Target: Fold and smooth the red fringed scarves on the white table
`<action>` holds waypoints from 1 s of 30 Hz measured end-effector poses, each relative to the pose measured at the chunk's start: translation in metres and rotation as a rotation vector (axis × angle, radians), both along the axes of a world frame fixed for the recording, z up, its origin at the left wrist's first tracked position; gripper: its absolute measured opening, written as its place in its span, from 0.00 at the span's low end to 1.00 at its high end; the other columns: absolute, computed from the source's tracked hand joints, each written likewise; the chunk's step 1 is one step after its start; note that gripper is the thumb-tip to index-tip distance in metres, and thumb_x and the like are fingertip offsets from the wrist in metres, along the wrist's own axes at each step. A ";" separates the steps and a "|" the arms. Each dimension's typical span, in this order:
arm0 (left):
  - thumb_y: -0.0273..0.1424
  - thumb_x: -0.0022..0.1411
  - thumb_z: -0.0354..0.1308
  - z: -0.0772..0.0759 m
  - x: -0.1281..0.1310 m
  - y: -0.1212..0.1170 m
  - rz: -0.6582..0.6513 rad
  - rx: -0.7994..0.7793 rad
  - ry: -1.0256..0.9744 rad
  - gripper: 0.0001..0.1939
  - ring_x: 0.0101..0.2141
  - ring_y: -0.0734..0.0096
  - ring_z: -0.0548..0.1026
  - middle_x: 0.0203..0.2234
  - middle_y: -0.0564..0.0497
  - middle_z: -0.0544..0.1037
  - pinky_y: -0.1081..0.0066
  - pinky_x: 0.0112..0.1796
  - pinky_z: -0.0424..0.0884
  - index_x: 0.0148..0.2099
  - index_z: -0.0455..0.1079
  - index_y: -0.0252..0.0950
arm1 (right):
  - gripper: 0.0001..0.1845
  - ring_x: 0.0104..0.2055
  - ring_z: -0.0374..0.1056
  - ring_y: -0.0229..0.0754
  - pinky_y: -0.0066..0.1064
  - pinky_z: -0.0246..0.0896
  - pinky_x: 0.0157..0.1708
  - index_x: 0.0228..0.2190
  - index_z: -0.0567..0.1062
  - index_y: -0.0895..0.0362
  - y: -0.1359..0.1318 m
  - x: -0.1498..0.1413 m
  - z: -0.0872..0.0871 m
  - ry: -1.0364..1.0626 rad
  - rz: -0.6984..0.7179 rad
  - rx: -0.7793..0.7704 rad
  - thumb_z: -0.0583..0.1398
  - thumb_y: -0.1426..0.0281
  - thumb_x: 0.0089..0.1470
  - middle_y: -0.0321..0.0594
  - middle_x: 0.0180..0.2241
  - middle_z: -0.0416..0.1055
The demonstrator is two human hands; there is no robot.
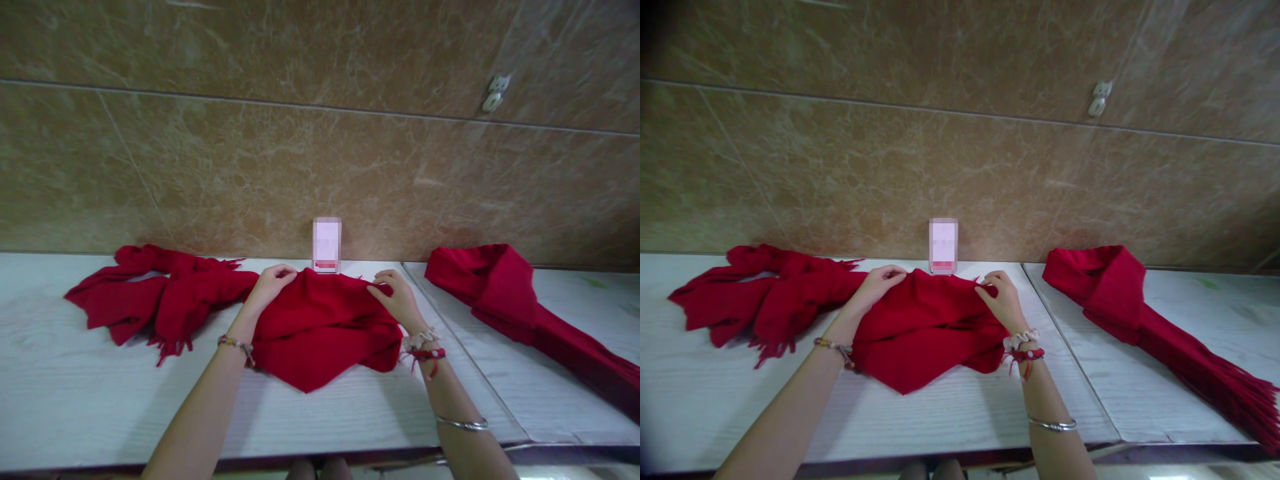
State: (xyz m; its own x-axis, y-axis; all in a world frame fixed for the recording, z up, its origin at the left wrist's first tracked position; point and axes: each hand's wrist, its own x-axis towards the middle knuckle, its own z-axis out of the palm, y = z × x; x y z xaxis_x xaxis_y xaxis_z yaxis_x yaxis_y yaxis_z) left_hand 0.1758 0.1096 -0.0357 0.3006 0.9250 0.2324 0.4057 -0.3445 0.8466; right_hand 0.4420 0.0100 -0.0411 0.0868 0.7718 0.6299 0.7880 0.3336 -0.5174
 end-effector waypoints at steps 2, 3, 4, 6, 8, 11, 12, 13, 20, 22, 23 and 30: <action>0.40 0.48 0.54 0.010 -0.008 -0.003 -0.031 0.047 -0.180 0.16 0.33 0.68 0.71 0.30 0.49 0.75 0.73 0.36 0.65 0.34 0.70 0.33 | 0.13 0.40 0.64 0.43 0.36 0.60 0.41 0.21 0.71 0.56 -0.012 0.005 0.013 0.050 0.131 -0.041 0.57 0.59 0.48 0.43 0.36 0.66; 0.43 0.47 0.54 0.014 -0.012 -0.006 -0.085 0.027 -0.197 0.18 0.31 0.69 0.71 0.27 0.50 0.75 0.73 0.35 0.65 0.33 0.70 0.33 | 0.16 0.40 0.64 0.43 0.35 0.60 0.40 0.19 0.71 0.56 -0.017 0.007 0.018 0.052 0.216 -0.109 0.56 0.58 0.48 0.43 0.36 0.66; 0.45 0.47 0.53 0.018 -0.016 -0.009 -0.165 -0.023 -0.167 0.19 0.29 0.70 0.70 0.23 0.51 0.73 0.73 0.33 0.65 0.31 0.70 0.33 | 0.19 0.39 0.65 0.42 0.34 0.61 0.39 0.17 0.70 0.56 -0.021 0.008 0.022 0.042 0.300 -0.192 0.54 0.57 0.49 0.43 0.36 0.67; 0.48 0.49 0.50 0.022 -0.018 -0.013 -0.322 -0.157 -0.019 0.22 0.24 0.71 0.68 0.16 0.53 0.69 0.73 0.31 0.64 0.27 0.70 0.33 | 0.22 0.34 0.66 0.40 0.32 0.62 0.36 0.15 0.70 0.56 -0.023 0.009 0.022 0.000 0.389 -0.323 0.52 0.56 0.51 0.41 0.32 0.68; 0.49 0.50 0.48 0.020 -0.016 -0.016 -0.324 -0.229 0.135 0.23 0.20 0.72 0.66 0.11 0.55 0.64 0.73 0.29 0.63 0.24 0.69 0.33 | 0.18 0.33 0.66 0.39 0.33 0.62 0.37 0.19 0.73 0.56 -0.020 0.005 0.017 -0.041 0.341 -0.328 0.54 0.58 0.51 0.41 0.30 0.69; 0.48 0.47 0.51 0.013 -0.006 -0.016 -0.211 -0.227 0.259 0.21 0.21 0.71 0.65 0.13 0.55 0.66 0.73 0.27 0.61 0.22 0.67 0.34 | 0.10 0.37 0.66 0.41 0.34 0.61 0.41 0.29 0.74 0.56 -0.012 -0.007 0.005 -0.095 0.210 -0.239 0.59 0.63 0.47 0.42 0.33 0.69; 0.47 0.45 0.53 0.010 -0.003 -0.016 -0.230 -0.239 0.280 0.20 0.23 0.70 0.67 0.16 0.54 0.69 0.73 0.28 0.61 0.22 0.67 0.34 | 0.10 0.37 0.66 0.41 0.34 0.61 0.41 0.31 0.74 0.57 -0.009 -0.012 0.001 -0.116 0.178 -0.225 0.60 0.64 0.46 0.42 0.34 0.69; 0.47 0.42 0.55 0.008 0.000 -0.016 -0.272 -0.260 0.288 0.19 0.25 0.68 0.68 0.18 0.54 0.71 0.73 0.28 0.62 0.23 0.68 0.34 | 0.10 0.37 0.66 0.41 0.34 0.61 0.41 0.32 0.74 0.57 -0.007 -0.016 -0.002 -0.134 0.144 -0.218 0.60 0.66 0.46 0.43 0.34 0.69; 0.49 0.45 0.51 0.014 0.008 -0.023 -0.278 -0.222 0.121 0.21 0.25 0.71 0.66 0.19 0.55 0.68 0.72 0.29 0.62 0.26 0.64 0.35 | 0.04 0.32 0.66 0.40 0.33 0.62 0.36 0.25 0.71 0.57 0.000 -0.028 -0.009 -0.027 -0.034 -0.191 0.57 0.71 0.48 0.41 0.28 0.70; 0.47 0.42 0.55 0.018 0.009 -0.025 -0.326 -0.202 0.123 0.19 0.24 0.73 0.65 0.18 0.57 0.66 0.73 0.27 0.61 0.27 0.63 0.35 | 0.05 0.29 0.66 0.39 0.32 0.61 0.33 0.22 0.69 0.56 0.001 -0.026 -0.009 0.031 -0.055 -0.189 0.56 0.72 0.47 0.38 0.25 0.70; 0.45 0.40 0.57 0.019 0.009 -0.026 -0.374 -0.202 0.137 0.18 0.23 0.73 0.64 0.18 0.57 0.66 0.74 0.27 0.60 0.27 0.63 0.35 | 0.05 0.28 0.65 0.39 0.31 0.61 0.32 0.21 0.68 0.56 0.001 -0.025 -0.009 0.057 -0.060 -0.186 0.56 0.72 0.46 0.37 0.24 0.69; 0.41 0.46 0.54 0.020 0.012 -0.026 -0.405 -0.116 0.097 0.13 0.24 0.74 0.64 0.19 0.57 0.66 0.74 0.28 0.60 0.23 0.63 0.34 | 0.04 0.29 0.65 0.40 0.33 0.61 0.33 0.25 0.69 0.57 0.005 -0.024 -0.013 0.142 -0.078 -0.173 0.56 0.69 0.46 0.39 0.27 0.69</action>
State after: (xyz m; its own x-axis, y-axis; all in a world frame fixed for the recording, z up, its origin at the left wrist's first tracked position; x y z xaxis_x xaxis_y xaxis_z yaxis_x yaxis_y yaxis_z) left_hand 0.1874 0.0833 -0.0160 0.6600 0.7463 0.0867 0.3367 -0.3970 0.8539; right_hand 0.4183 0.0148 -0.0542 0.2286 0.8548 0.4658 0.7233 0.1711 -0.6690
